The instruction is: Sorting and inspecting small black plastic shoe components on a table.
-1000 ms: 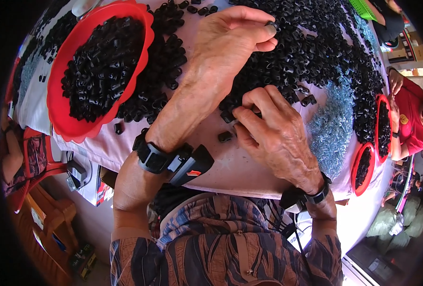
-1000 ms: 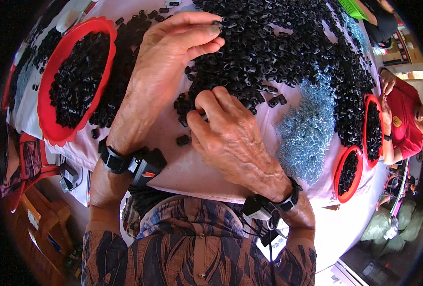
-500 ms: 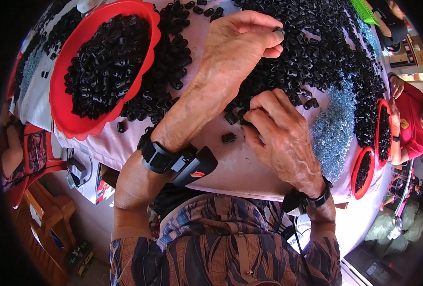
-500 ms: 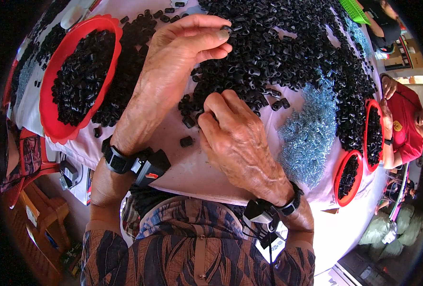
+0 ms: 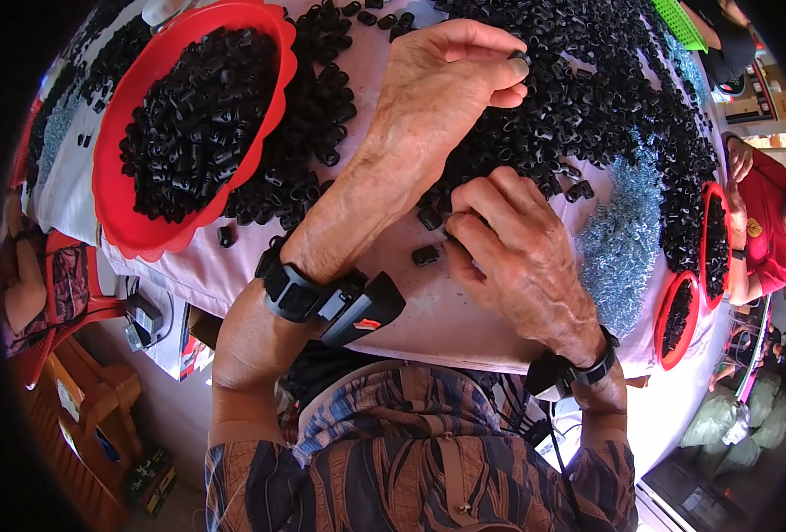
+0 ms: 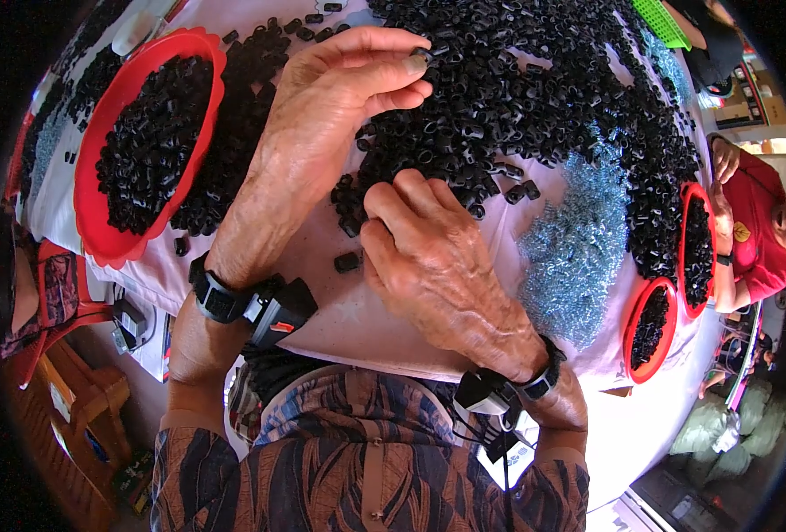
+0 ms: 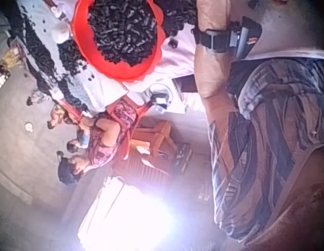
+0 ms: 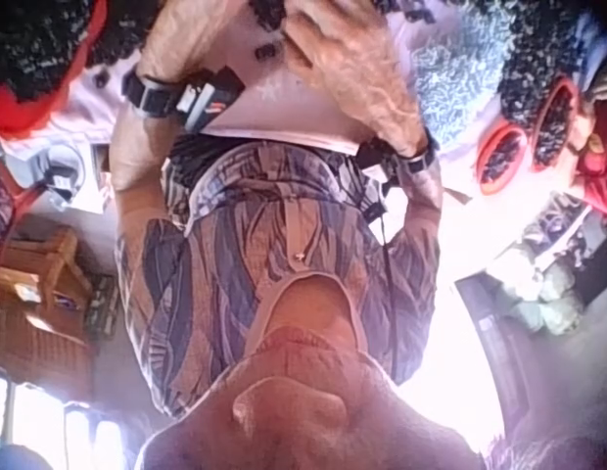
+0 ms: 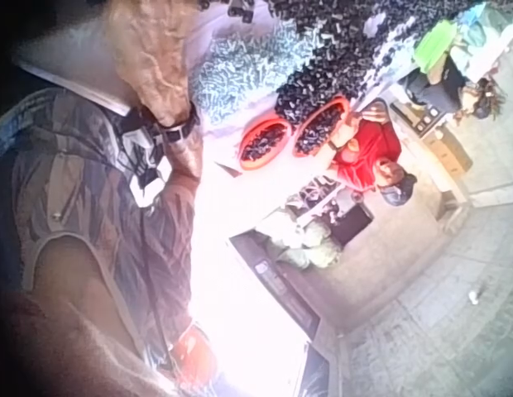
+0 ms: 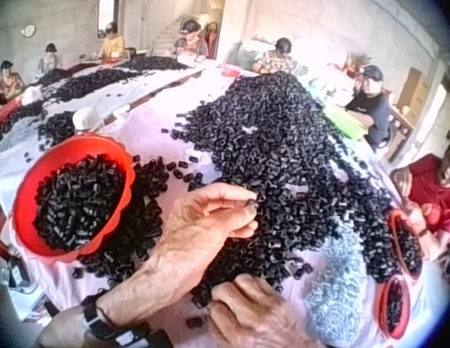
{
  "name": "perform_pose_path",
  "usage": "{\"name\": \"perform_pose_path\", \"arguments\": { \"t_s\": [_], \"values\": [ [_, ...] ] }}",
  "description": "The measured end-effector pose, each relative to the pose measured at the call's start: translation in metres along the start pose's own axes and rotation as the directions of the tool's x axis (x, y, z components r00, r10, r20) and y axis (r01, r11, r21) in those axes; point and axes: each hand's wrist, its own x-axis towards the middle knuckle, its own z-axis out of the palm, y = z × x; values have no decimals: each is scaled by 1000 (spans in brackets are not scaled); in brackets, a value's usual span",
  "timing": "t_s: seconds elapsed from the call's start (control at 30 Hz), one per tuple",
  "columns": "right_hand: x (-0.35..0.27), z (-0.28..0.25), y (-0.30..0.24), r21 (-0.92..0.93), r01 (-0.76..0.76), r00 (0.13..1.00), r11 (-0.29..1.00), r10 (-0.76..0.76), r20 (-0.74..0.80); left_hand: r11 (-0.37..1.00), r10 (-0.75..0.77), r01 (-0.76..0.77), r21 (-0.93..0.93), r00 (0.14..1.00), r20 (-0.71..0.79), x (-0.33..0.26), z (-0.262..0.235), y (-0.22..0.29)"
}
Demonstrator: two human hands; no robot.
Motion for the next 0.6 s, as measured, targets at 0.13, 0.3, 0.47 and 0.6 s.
{"name": "perform_pose_path", "arguments": {
  "t_s": [0.13,0.3,0.47,0.6],
  "values": [
    [-1,1,-1,10,64,998,998,-64,1,999,5,-6,-40,1000,-21,0,1,0],
    [-4,-7,-3,23,76,994,997,-77,80,1000,0,-1,-30,1000,-23,0,2,-1],
    [-4,-2,-1,19,76,995,997,-77,69,1000,-5,4,-10,1000,-26,0,-2,1],
    [2,0,0,9,91,996,996,-91,9,999,-3,2,-45,1000,-21,2,2,1]
  ]
}}
